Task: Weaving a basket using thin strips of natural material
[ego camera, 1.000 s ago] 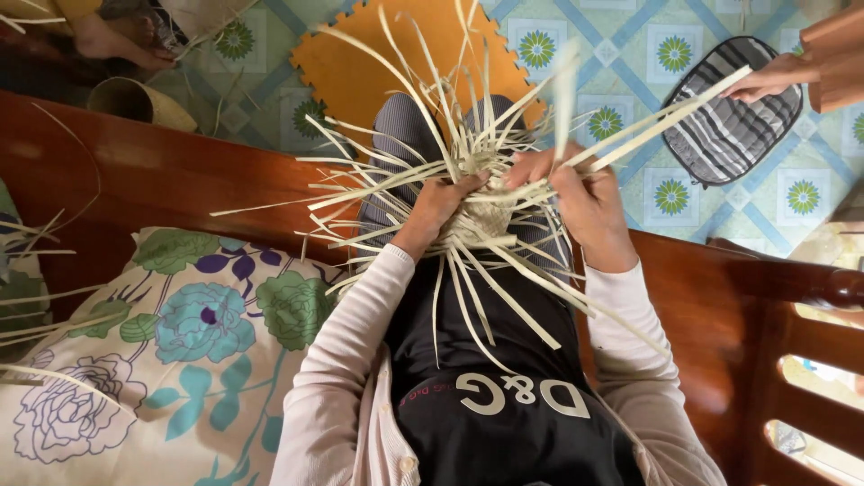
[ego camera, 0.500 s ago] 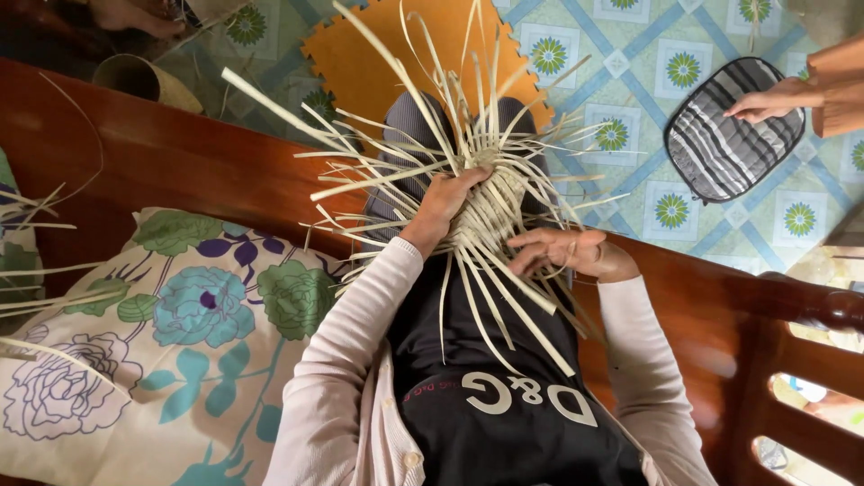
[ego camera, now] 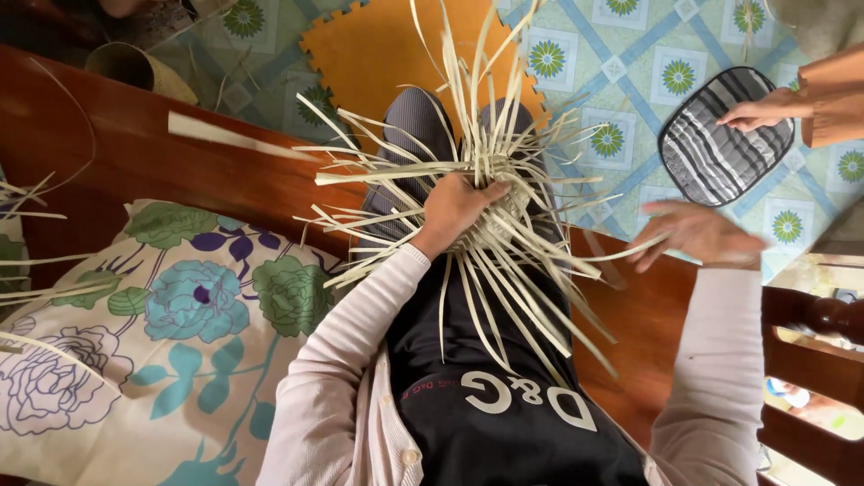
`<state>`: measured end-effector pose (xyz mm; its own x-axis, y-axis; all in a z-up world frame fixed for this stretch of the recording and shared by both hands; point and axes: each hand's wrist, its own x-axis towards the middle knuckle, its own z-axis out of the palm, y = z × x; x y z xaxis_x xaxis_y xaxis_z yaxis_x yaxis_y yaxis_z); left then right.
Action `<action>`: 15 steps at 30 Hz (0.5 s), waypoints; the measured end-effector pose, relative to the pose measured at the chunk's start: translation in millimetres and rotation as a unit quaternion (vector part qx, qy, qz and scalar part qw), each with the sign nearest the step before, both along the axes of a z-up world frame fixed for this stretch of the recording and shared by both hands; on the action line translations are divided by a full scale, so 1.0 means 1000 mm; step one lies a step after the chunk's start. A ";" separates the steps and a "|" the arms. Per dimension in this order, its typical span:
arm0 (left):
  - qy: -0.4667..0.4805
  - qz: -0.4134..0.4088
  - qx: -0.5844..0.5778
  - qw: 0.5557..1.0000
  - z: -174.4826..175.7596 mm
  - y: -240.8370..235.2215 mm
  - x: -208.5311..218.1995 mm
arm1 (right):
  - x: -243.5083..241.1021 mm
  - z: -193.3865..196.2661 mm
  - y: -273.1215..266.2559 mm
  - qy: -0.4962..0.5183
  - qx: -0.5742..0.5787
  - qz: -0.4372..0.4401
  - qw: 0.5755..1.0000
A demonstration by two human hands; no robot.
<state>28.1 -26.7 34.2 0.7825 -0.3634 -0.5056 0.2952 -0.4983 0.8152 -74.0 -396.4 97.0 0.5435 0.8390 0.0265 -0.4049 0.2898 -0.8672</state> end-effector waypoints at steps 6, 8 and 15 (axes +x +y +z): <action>-0.034 0.011 0.091 0.995 0.009 -0.005 -0.009 | 0.026 0.006 -0.002 -0.175 -0.147 -0.400 0.887; -0.055 0.002 0.116 0.992 0.009 -0.007 -0.013 | 0.029 0.007 0.042 -0.221 -0.274 -0.424 0.834; -0.021 0.044 -0.047 0.998 0.001 0.006 -0.013 | 0.075 0.036 0.208 -0.386 -0.213 -0.238 0.866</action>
<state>15.0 -20.2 35.1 0.8330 -0.3362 -0.4394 0.3000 -0.3929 0.8693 0.7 -188.5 132.8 0.7886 0.5480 0.2790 0.4193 -0.1473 -0.8958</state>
